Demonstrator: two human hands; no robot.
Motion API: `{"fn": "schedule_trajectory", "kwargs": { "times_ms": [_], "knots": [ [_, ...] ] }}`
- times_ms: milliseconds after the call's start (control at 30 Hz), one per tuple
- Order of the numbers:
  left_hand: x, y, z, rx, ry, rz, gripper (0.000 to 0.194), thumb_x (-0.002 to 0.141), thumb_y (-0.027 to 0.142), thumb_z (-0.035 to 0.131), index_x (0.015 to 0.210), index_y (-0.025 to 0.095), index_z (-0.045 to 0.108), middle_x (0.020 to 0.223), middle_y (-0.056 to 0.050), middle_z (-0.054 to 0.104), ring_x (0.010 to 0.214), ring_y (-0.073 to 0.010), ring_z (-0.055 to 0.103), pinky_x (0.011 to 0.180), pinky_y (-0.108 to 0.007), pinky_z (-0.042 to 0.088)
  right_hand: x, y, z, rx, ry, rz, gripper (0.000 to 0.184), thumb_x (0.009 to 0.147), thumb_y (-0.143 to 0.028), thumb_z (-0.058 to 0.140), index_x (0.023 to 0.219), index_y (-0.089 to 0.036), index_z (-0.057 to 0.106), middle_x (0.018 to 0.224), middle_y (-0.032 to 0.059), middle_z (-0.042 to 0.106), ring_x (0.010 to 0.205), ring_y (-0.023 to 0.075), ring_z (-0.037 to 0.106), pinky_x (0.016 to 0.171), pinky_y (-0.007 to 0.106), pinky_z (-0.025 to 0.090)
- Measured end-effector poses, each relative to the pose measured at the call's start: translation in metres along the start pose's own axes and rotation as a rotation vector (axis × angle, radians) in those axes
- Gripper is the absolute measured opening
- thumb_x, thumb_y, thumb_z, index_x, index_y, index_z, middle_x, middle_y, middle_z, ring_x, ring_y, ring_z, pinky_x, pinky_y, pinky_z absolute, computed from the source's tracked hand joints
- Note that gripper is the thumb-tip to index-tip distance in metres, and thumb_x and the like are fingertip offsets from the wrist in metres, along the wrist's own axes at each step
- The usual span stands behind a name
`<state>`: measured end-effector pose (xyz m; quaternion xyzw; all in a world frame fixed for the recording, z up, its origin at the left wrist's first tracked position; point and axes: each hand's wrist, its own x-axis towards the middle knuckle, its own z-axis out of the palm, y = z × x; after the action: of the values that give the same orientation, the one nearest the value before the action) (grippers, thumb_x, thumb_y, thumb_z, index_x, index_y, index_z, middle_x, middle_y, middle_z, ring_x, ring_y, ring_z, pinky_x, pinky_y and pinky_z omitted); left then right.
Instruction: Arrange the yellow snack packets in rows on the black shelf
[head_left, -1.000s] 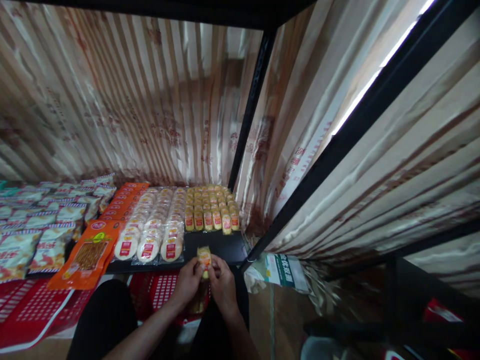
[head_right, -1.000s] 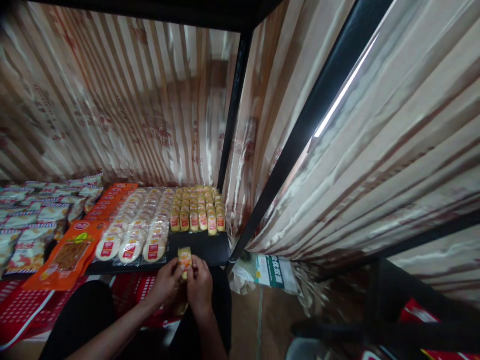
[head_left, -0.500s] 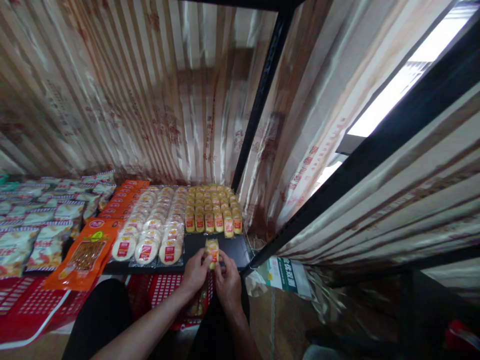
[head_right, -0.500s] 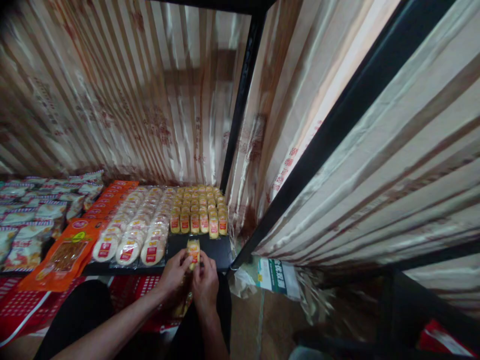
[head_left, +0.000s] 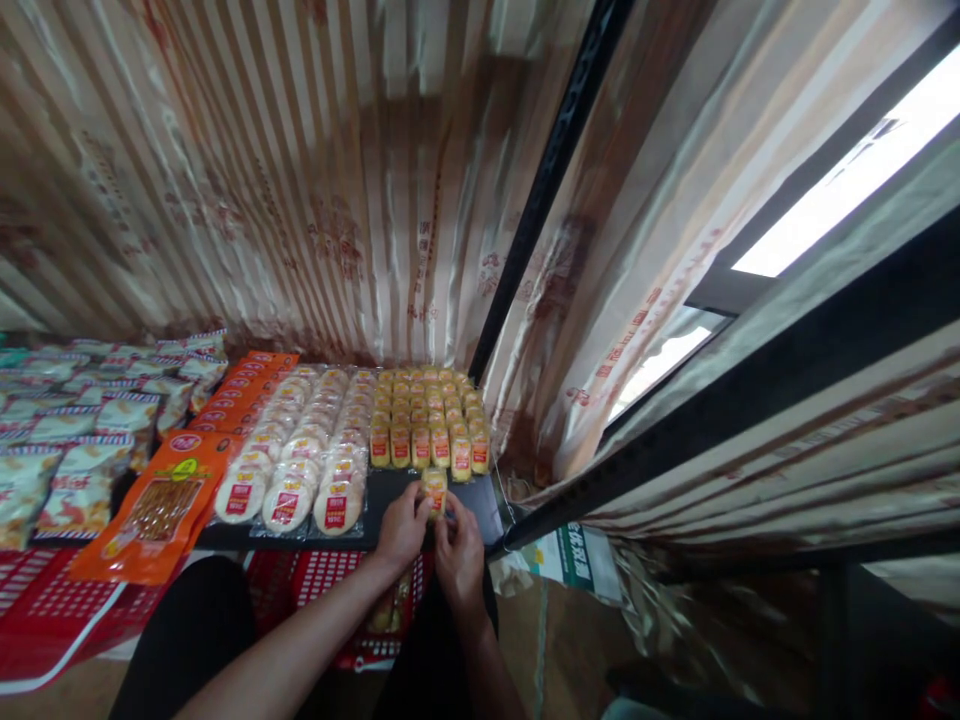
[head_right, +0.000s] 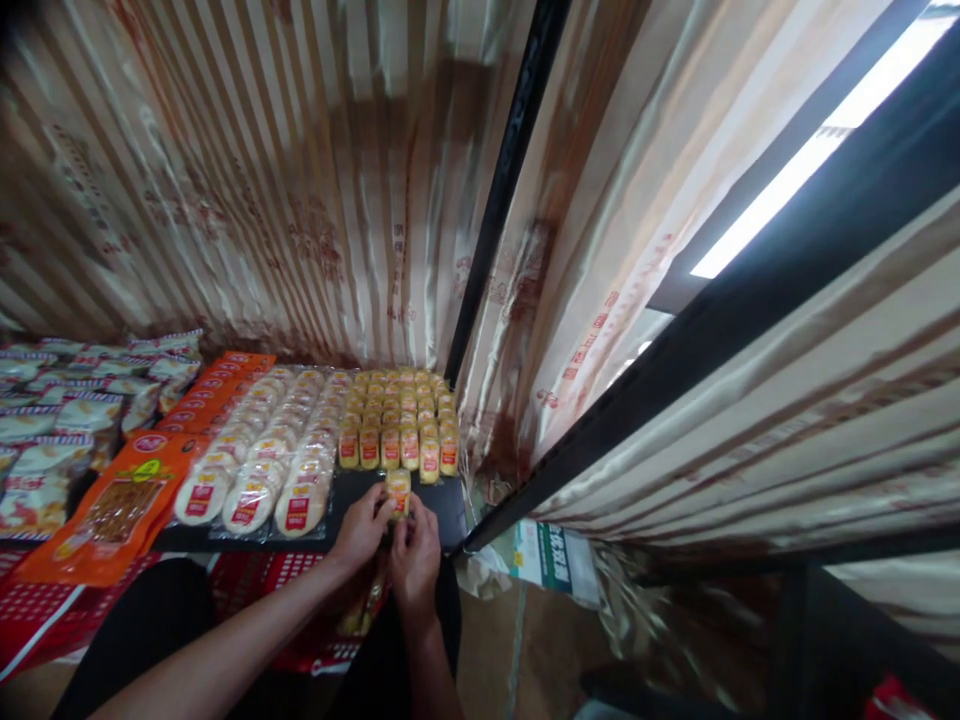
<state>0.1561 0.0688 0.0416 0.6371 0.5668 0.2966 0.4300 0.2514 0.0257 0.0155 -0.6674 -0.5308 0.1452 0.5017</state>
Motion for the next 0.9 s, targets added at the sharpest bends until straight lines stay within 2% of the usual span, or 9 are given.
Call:
{"fn": "schedule_trajectory", "kwargs": {
  "times_ms": [200,400,900],
  "knots": [
    [0.01,0.007,0.003,0.063,0.087,0.053,0.023,0.082,0.025,0.04,0.095,0.015,0.056,0.092,-0.008,0.061,0.087,-0.0175,0.058,0.081,-0.031,0.045,0.007,0.005,0.004,0.008,-0.009,0.07,0.039,0.083,-0.031,0.041,0.114,-0.012,0.055,0.101,0.0145,0.059,0.07,0.0171,0.062,0.071,0.034,0.053],
    [0.019,0.008,0.009,0.107,0.147,0.076,0.017,0.081,0.025,0.042,0.084,0.017,0.056,0.084,-0.005,0.054,0.08,-0.0164,0.055,0.077,-0.031,0.045,0.016,0.008,0.006,-0.059,0.003,0.06,0.041,0.083,-0.029,0.04,0.118,-0.012,0.053,0.098,0.0144,0.058,0.08,0.0209,0.06,0.075,0.038,0.051],
    [0.039,0.007,0.016,0.044,0.204,0.069,0.022,0.079,0.023,0.046,0.099,0.016,0.052,0.09,-0.006,0.056,0.087,-0.0172,0.055,0.082,-0.033,0.045,0.028,0.006,0.01,-0.042,0.049,-0.018,0.037,0.084,-0.021,0.04,0.118,-0.012,0.051,0.099,0.0134,0.056,0.08,0.0181,0.058,0.076,0.036,0.05]
  ]
}}
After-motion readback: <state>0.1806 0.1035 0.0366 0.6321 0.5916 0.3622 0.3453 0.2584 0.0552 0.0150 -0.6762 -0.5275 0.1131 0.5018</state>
